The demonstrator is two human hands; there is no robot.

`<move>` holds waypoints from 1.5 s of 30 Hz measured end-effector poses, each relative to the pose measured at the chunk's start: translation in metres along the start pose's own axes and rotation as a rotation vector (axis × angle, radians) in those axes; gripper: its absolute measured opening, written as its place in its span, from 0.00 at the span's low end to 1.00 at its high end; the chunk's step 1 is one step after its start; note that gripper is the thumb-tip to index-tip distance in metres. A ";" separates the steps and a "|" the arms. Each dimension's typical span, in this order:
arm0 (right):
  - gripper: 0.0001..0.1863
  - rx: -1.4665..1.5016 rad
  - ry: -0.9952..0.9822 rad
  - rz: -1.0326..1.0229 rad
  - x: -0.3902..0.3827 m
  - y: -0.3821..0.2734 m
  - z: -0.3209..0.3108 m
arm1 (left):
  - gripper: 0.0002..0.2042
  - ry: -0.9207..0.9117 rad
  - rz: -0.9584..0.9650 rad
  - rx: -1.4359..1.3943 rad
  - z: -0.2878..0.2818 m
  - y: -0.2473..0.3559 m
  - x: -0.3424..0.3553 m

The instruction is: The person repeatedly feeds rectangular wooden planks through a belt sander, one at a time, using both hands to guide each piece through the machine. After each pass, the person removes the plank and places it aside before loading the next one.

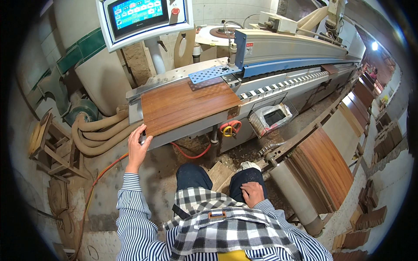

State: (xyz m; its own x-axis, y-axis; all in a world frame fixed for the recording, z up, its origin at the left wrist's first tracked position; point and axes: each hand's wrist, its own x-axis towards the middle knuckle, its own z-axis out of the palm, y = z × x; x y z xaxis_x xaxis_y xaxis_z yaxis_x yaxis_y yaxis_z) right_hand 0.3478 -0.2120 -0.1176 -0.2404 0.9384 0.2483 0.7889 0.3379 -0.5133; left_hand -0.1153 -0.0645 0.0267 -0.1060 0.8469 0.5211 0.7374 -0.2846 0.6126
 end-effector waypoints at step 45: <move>0.26 -0.756 0.265 0.085 0.068 0.128 -0.193 | 0.22 0.115 0.318 0.337 0.122 0.054 0.032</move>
State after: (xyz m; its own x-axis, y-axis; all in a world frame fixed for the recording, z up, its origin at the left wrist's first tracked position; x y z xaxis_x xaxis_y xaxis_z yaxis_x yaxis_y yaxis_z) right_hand 0.5413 -0.1191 -0.0077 -0.0949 0.8782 0.4687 0.9905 0.0364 0.1324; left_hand 0.0024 0.0019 0.0035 0.1004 0.6807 0.7257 0.9185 -0.3439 0.1955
